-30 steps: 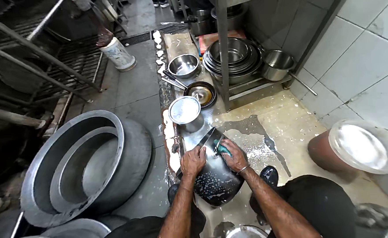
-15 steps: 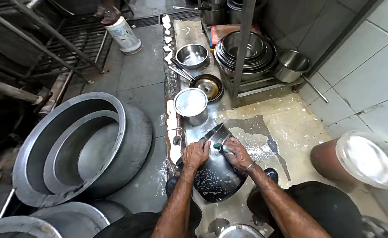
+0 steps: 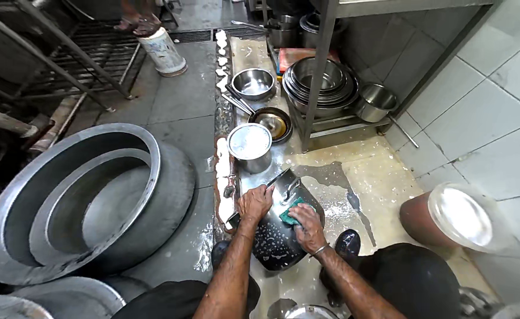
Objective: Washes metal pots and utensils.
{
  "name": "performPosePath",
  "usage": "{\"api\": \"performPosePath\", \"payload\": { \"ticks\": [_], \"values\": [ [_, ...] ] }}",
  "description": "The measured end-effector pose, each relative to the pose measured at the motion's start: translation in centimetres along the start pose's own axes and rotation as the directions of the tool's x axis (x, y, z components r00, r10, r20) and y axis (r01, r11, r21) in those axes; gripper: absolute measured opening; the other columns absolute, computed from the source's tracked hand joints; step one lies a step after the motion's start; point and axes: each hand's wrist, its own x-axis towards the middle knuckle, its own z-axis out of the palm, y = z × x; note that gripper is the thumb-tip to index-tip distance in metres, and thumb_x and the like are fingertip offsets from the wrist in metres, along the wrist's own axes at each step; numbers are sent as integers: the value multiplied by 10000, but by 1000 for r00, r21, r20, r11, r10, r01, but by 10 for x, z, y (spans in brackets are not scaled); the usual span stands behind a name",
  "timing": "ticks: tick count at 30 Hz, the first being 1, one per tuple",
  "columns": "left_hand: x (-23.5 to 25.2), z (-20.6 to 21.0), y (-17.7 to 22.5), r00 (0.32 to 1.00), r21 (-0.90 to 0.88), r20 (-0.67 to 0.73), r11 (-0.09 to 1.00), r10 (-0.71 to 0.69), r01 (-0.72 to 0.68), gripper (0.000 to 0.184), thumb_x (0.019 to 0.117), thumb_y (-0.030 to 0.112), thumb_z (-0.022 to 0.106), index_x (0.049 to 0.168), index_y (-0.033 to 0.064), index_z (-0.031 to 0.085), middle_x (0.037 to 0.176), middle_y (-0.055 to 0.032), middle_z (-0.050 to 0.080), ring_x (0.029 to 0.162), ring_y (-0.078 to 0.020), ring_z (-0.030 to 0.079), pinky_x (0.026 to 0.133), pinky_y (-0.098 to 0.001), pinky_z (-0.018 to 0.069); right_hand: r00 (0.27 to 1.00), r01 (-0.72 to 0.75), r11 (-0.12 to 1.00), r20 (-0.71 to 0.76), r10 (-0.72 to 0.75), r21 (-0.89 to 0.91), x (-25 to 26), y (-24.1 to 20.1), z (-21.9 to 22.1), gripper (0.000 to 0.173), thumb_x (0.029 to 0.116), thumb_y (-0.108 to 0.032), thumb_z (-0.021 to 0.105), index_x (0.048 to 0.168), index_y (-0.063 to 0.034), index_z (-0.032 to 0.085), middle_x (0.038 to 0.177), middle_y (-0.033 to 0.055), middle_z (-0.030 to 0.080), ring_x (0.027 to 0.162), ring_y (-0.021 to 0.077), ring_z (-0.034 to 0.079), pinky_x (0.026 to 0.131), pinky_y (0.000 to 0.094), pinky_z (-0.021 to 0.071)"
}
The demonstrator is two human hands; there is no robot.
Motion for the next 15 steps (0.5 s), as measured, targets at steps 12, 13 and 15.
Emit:
{"api": "performPosePath", "payload": {
  "ticks": [12, 13, 15],
  "values": [
    [-23, 4, -20, 998, 20, 30, 998, 57, -58, 523, 1070, 537, 397, 987, 127, 711, 947, -124, 732, 967, -320, 712, 824, -561, 531, 729, -638, 761, 223, 647, -123, 60, 72, -26, 401, 1070, -290, 514, 1362, -45, 635, 1362, 203, 642, 1281, 351, 609, 1106, 547, 455],
    [-25, 6, -21, 997, 27, 22, 997, 78, -79, 529, 1066, 545, 395, 977, 129, 710, 925, -120, 731, 946, -318, 716, 810, -556, 534, 721, -657, 746, 196, 665, -111, 59, 65, -22, 410, 1063, -310, 520, 1356, -45, 632, 1356, 201, 643, 1276, 354, 610, 1094, 556, 462],
    [-24, 8, -18, 995, 35, 18, 994, 100, -100, 539, 1065, 554, 392, 971, 130, 711, 908, -120, 732, 928, -321, 721, 795, -558, 539, 810, -570, 818, 110, 575, -78, 49, 39, -16, 483, 1030, -346, 561, 1415, -57, 599, 1455, 161, 587, 1374, 322, 539, 1158, 522, 424]
  ]
}}
